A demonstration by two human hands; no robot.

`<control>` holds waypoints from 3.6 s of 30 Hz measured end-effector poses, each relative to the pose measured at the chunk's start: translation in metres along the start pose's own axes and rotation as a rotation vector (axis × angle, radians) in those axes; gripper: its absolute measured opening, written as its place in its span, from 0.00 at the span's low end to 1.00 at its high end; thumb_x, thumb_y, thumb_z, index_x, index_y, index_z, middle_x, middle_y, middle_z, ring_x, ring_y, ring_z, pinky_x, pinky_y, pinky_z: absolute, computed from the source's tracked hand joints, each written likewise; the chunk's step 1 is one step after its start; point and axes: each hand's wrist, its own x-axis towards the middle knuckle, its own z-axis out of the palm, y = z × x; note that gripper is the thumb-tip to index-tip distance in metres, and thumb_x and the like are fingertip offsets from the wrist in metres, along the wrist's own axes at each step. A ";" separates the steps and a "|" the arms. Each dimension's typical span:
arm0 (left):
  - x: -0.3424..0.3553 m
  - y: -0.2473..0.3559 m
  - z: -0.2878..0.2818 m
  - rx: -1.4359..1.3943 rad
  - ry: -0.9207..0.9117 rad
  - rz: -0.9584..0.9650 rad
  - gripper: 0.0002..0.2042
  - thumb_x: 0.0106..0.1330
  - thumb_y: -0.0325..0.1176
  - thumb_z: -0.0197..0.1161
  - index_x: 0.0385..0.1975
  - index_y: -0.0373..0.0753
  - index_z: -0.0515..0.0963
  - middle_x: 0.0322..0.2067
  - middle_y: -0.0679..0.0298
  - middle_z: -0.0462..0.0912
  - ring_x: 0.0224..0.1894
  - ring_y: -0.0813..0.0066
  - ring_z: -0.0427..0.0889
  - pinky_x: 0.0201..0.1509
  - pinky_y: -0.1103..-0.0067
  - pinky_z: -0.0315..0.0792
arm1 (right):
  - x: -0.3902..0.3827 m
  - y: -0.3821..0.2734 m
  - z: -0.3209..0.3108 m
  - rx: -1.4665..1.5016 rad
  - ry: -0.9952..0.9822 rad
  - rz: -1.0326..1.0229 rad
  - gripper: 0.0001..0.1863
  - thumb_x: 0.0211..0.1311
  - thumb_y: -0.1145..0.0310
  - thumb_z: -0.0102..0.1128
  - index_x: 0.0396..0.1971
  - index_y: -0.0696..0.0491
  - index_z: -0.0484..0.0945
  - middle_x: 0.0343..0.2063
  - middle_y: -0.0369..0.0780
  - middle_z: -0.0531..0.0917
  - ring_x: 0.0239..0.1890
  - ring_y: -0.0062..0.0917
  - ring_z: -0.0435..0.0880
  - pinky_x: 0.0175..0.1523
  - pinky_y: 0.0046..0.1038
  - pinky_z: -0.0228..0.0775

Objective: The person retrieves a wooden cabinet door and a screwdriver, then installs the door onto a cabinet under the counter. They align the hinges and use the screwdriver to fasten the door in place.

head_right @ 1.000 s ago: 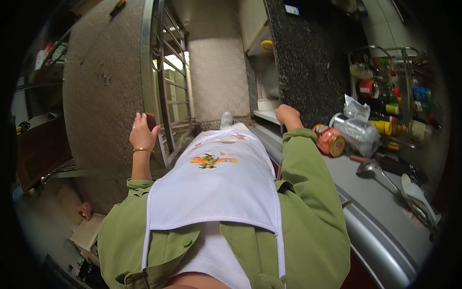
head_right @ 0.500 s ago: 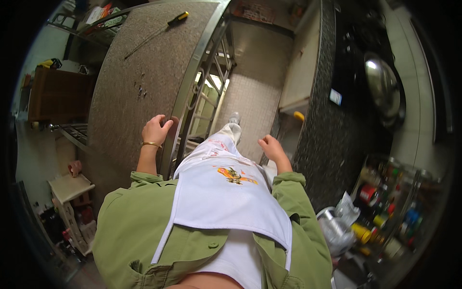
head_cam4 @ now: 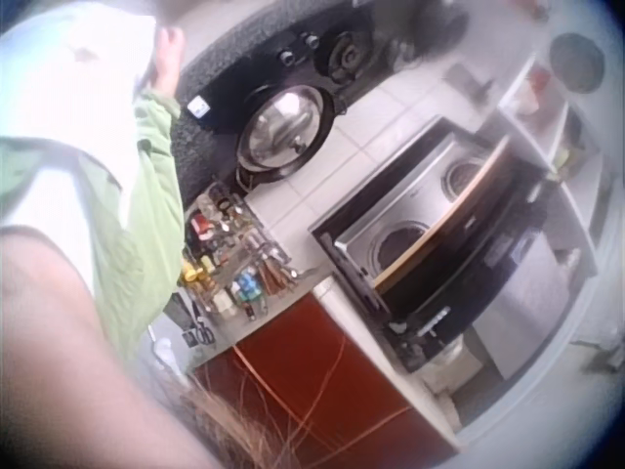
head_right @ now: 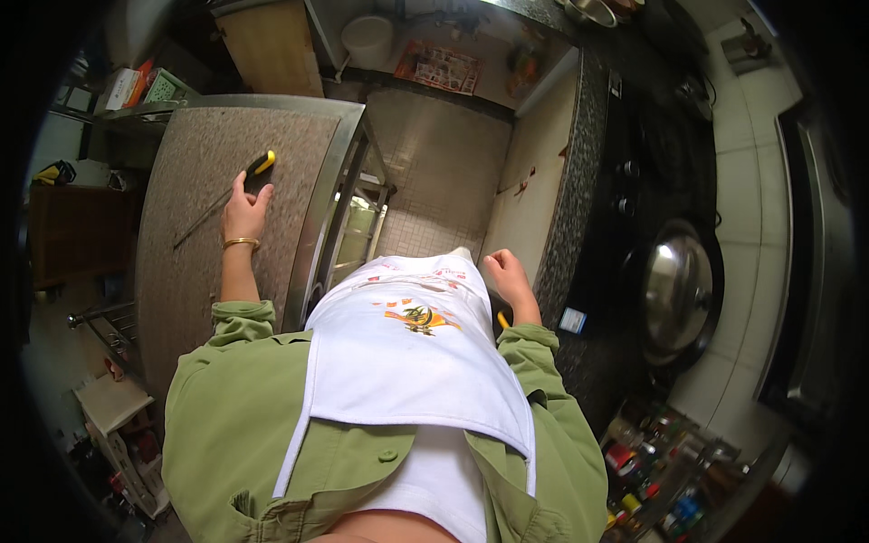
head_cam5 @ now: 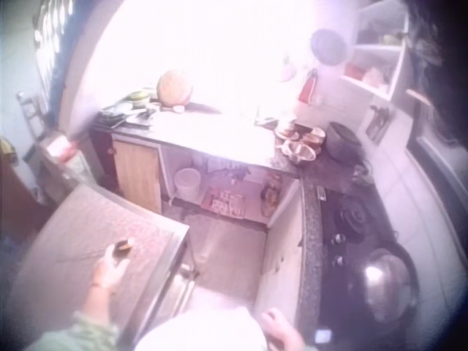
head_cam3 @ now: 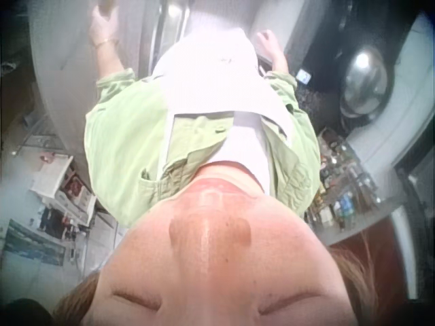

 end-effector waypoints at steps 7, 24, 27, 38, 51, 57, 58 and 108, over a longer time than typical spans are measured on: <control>0.087 0.016 0.033 0.061 0.086 -0.365 0.37 0.61 0.65 0.44 0.64 0.45 0.55 0.54 0.50 0.72 0.55 0.48 0.71 0.55 0.60 0.66 | 0.177 -0.045 -0.077 0.002 -0.152 0.015 0.14 0.59 0.63 0.57 0.34 0.60 0.75 0.27 0.38 0.79 0.30 0.20 0.76 0.36 0.24 0.69; 0.153 0.092 0.053 -0.216 0.484 -0.776 0.27 0.59 0.47 0.61 0.55 0.41 0.68 0.30 0.61 0.78 0.34 0.62 0.77 0.39 0.70 0.71 | 0.574 -0.386 0.046 -0.400 -0.729 -0.598 0.15 0.60 0.61 0.59 0.38 0.58 0.74 0.33 0.45 0.82 0.38 0.32 0.81 0.44 0.30 0.71; 0.194 0.104 0.058 -0.295 0.469 -0.828 0.25 0.59 0.47 0.61 0.54 0.42 0.69 0.41 0.57 0.78 0.42 0.59 0.77 0.45 0.69 0.71 | 0.580 -0.431 0.081 -0.521 -0.760 -0.670 0.18 0.59 0.61 0.59 0.42 0.58 0.72 0.35 0.46 0.81 0.40 0.33 0.81 0.46 0.30 0.71; 0.230 0.147 0.074 -0.454 0.843 -0.772 0.17 0.59 0.28 0.62 0.48 0.36 0.72 0.44 0.54 0.74 0.43 0.62 0.75 0.47 0.74 0.69 | 0.718 -0.574 0.285 -0.748 -0.567 -0.865 0.34 0.53 0.55 0.61 0.55 0.60 0.63 0.54 0.52 0.70 0.58 0.43 0.67 0.62 0.36 0.59; 0.365 0.121 0.028 -0.417 0.725 -0.941 0.14 0.60 0.27 0.59 0.46 0.33 0.73 0.44 0.52 0.74 0.44 0.59 0.77 0.43 0.70 0.73 | 0.886 -0.647 0.515 -1.107 -0.354 -0.984 0.23 0.60 0.57 0.51 0.50 0.55 0.72 0.45 0.51 0.76 0.46 0.43 0.76 0.50 0.41 0.68; 0.412 0.105 0.016 -0.456 0.717 -1.012 0.14 0.59 0.25 0.59 0.45 0.33 0.74 0.43 0.52 0.76 0.43 0.56 0.77 0.45 0.68 0.72 | 0.906 -0.662 0.542 -1.270 -0.176 -0.845 0.18 0.61 0.61 0.48 0.46 0.54 0.76 0.39 0.50 0.81 0.38 0.39 0.82 0.42 0.41 0.73; 0.416 0.102 0.017 -0.451 0.724 -0.992 0.14 0.59 0.25 0.59 0.45 0.33 0.74 0.42 0.52 0.76 0.43 0.56 0.77 0.45 0.68 0.72 | 0.908 -0.667 0.543 -1.255 -0.192 -0.862 0.19 0.59 0.60 0.50 0.46 0.54 0.76 0.38 0.49 0.81 0.38 0.39 0.82 0.42 0.40 0.73; 0.519 -0.007 0.088 0.146 0.312 -0.737 0.26 0.60 0.31 0.54 0.60 0.46 0.63 0.62 0.59 0.61 0.66 0.58 0.55 0.67 0.61 0.51 | 0.728 -0.627 0.391 -1.367 -1.038 -1.570 0.09 0.56 0.58 0.53 0.30 0.48 0.73 0.20 0.44 0.80 0.23 0.42 0.80 0.27 0.43 0.71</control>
